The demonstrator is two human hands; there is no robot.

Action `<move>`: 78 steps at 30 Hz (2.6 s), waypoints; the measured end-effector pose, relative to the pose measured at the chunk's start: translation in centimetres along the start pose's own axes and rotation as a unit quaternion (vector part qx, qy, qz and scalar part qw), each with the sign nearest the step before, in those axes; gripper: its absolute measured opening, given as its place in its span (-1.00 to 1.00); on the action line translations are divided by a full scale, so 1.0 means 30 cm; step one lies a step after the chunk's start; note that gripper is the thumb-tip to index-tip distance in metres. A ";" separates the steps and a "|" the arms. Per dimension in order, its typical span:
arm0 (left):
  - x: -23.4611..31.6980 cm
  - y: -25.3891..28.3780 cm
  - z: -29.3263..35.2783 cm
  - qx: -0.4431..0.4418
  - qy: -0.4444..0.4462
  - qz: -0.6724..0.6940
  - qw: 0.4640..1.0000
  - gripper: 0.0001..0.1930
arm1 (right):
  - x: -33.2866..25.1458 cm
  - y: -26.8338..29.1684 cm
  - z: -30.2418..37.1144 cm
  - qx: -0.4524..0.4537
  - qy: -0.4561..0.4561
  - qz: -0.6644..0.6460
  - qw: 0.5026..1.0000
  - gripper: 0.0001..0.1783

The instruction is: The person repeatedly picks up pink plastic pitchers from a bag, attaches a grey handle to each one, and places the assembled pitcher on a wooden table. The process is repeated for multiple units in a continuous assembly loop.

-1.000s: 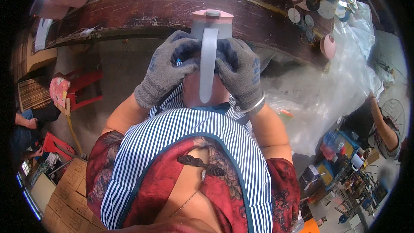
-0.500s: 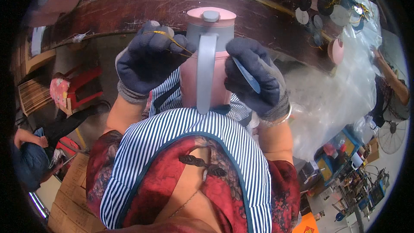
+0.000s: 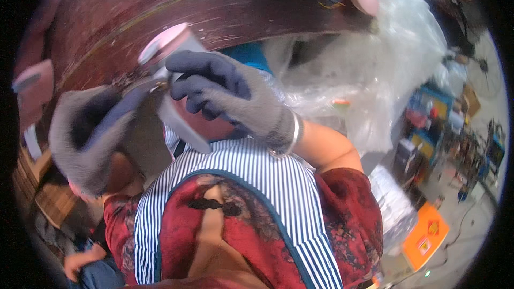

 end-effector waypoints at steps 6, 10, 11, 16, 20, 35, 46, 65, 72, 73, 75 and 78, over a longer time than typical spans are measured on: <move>-0.131 -0.192 -0.021 -0.114 0.111 0.249 0.955 -0.62 | 0.055 0.043 -0.002 -0.050 0.118 0.097 0.987 -0.53; -0.180 -0.179 0.031 -0.005 0.097 0.389 0.916 -0.63 | 0.074 0.074 0.004 0.001 -0.001 0.047 0.999 -0.49; -0.203 -0.184 0.054 0.007 0.144 0.449 0.882 -0.62 | 0.074 0.071 0.005 0.006 0.000 0.061 0.998 -0.49; -0.254 -0.212 0.166 0.124 0.302 0.493 0.807 -0.59 | 0.090 0.085 -0.026 0.024 0.026 0.064 0.997 -0.45; -0.238 -0.240 0.200 0.168 0.305 0.567 0.747 -0.52 | 0.064 0.058 -0.044 0.024 0.073 0.053 0.996 -0.37; -0.255 -0.118 0.058 0.181 0.002 -0.073 0.981 -0.65 | 0.079 0.360 0.041 0.190 0.138 0.032 0.972 -0.59; -0.131 -0.144 0.150 0.156 -0.034 -0.130 0.979 -0.44 | 0.793 1.566 -0.438 0.493 0.026 0.445 0.748 -0.53; 0.025 -0.254 0.036 0.030 -0.218 -0.255 0.942 -0.74 | 0.475 1.239 -0.287 0.385 -0.015 0.681 0.623 -0.41; -0.080 0.014 0.196 0.203 -0.103 -0.243 0.943 -0.62 | 0.214 0.830 0.259 0.408 0.328 0.255 0.813 -0.14; -0.100 0.021 0.155 0.204 -0.078 -0.201 0.955 -0.62 | 0.269 0.793 0.247 0.370 0.311 0.159 0.861 -0.16; -0.190 0.080 0.288 0.257 0.060 -0.129 0.956 -0.68 | 0.386 0.686 0.148 0.337 0.338 0.484 0.734 -0.24; -0.288 0.123 0.439 0.275 0.158 -0.174 0.932 -0.72 | 0.317 0.533 0.155 0.247 0.452 0.595 0.617 -0.25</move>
Point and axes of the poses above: each hand's wrist, its own z-axis away from the middle knuckle, its own y-axis out of the back of the hand, x = y × z, the point moved 9 cm from there along -z, towards the middle knuckle, and after that the axes turned 15 degrees about x, right-handed, at the moved point
